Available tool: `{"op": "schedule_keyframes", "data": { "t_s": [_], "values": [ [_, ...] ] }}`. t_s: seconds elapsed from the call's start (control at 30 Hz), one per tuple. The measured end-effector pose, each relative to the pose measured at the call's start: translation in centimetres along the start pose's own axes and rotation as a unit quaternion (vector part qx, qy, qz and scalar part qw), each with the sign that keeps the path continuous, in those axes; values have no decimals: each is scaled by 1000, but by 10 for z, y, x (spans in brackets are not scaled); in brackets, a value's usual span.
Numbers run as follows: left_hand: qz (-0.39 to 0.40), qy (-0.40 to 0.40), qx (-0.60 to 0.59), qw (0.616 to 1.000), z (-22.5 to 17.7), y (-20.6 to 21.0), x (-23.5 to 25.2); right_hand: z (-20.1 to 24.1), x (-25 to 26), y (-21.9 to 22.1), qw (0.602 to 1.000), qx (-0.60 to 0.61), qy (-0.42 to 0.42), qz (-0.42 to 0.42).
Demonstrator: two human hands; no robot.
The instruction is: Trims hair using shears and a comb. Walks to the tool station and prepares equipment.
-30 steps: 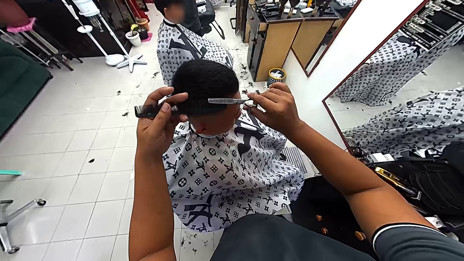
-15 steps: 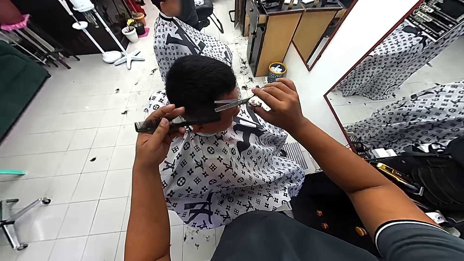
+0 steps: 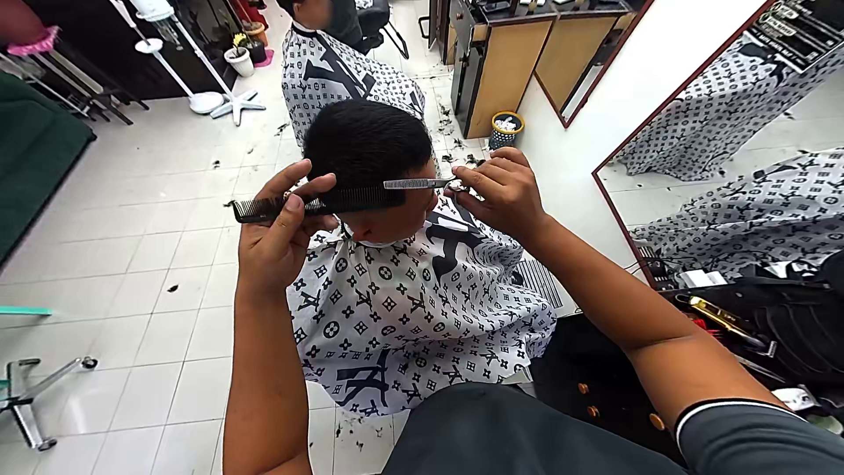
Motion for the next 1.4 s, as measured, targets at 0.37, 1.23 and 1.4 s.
{"op": "schedule_keyframes", "data": {
  "t_s": [0.37,1.23,1.4],
  "values": [
    [-1,4,26,1000,-1,3,3,-10,-17,-1,1000,-1,22,8],
    [-10,-20,-2,1000,15,-9,-2,-2,-6,-3,1000,-21,0,-10],
    [3,-9,-9,1000,10,-9,3,7,5,-3,999,-28,-13,-10]
  ]
}}
Point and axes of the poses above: each hand's wrist, its own x-axis towards the middle knuckle, its own y-axis out of the palm, z = x × y, the point moved 9 cm from there along x, towards the middle knuckle, and after that the axes turned 15 degrees about x, right-handed, at the moved point
